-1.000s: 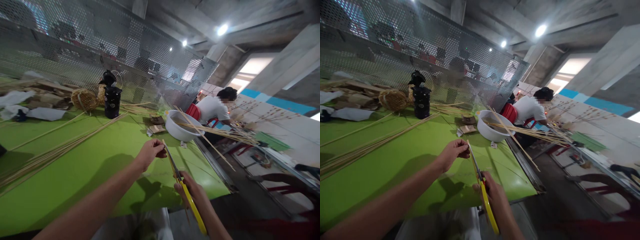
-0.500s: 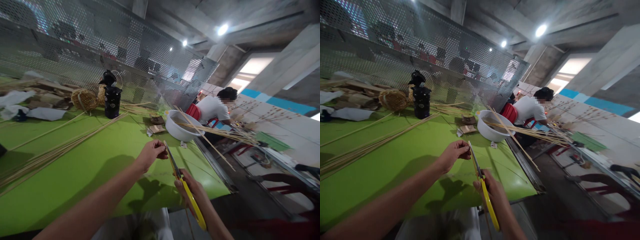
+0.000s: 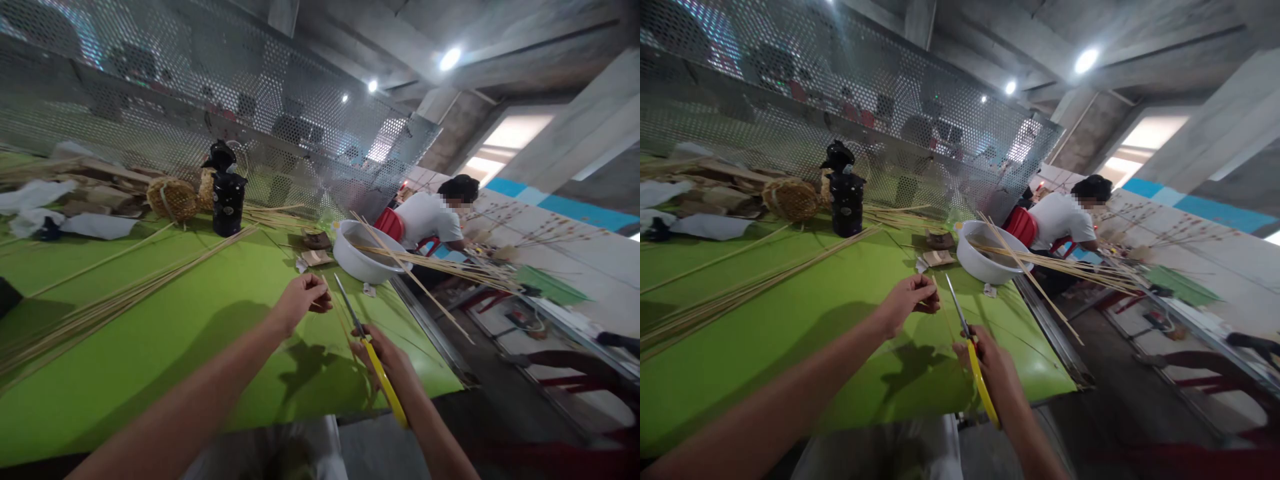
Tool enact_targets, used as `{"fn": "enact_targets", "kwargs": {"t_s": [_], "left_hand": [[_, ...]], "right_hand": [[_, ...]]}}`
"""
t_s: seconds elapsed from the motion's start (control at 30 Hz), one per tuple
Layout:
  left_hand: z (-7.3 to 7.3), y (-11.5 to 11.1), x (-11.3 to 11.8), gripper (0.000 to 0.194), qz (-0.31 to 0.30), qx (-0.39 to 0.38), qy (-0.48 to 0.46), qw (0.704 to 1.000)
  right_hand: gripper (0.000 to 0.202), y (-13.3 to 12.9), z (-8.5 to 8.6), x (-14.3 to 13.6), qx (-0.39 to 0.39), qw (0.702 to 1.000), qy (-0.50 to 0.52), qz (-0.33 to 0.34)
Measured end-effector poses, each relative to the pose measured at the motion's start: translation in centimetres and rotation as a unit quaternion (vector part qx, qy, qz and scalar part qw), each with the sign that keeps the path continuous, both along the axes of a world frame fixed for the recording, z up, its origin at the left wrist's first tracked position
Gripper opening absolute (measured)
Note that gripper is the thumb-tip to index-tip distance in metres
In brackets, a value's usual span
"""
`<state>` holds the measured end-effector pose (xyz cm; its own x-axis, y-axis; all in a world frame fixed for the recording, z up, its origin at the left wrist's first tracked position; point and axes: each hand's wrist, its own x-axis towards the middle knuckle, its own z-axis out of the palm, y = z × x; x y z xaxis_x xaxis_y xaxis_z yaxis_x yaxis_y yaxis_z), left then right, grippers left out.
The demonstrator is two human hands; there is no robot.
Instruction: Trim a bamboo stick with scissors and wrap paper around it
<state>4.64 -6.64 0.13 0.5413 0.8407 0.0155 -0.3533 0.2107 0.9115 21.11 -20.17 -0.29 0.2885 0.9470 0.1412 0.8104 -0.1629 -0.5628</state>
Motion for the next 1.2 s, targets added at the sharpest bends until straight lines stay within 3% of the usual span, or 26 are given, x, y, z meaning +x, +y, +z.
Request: {"fn": "enact_targets", "kwargs": {"t_s": [0.13,0.33,0.47,0.57,0.63,0.7,0.83,0.93,1.1,1.2], "left_hand": [[0.4,1.5,-1.2,0.011,0.035,0.021,0.017,0.999],[0.8,3.5,-2.7,0.011,0.083,0.004,0.023,0.996],[0.8,4.2,-3.3,0.007,0.119,-0.005,0.012,0.993],[1.1,4.5,-3.5,0.006,0.146,-0.014,0.002,0.989],[1.3,4.6,-3.7,0.006,0.166,-0.020,-0.002,0.986],[1.5,4.8,-3.8,0.007,0.188,-0.026,-0.010,0.982],[1.3,5.1,-4.0,0.010,0.202,-0.039,-0.028,0.978],[0.9,5.0,-4.0,0.019,0.163,-0.034,0.001,0.986],[0.7,3.7,-3.4,0.030,0.033,0.018,0.088,0.995],[0.8,2.9,-3.0,0.034,-0.037,0.037,0.107,0.993]], "right_hand": [[0.038,1.6,0.8,1.9,-0.039,0.994,-0.101,-0.004],[0.039,4.2,0.0,3.7,-0.071,0.973,-0.221,-0.011],[0.035,4.6,0.5,3.7,-0.024,0.968,-0.248,0.022],[0.031,4.7,1.4,2.5,0.014,0.986,-0.146,0.081],[0.035,4.8,1.7,1.2,-0.026,0.989,-0.009,0.145],[0.033,5.0,1.7,-0.2,-0.083,0.971,0.113,0.196],[0.026,6.6,1.0,-2.1,-0.103,0.937,0.267,0.200],[0.028,9.3,1.1,-2.5,-0.038,0.917,0.353,0.179],[0.029,14.5,2.8,-2.6,0.084,0.864,0.464,0.175],[0.029,16.2,3.0,-2.5,0.131,0.841,0.501,0.157]]}}
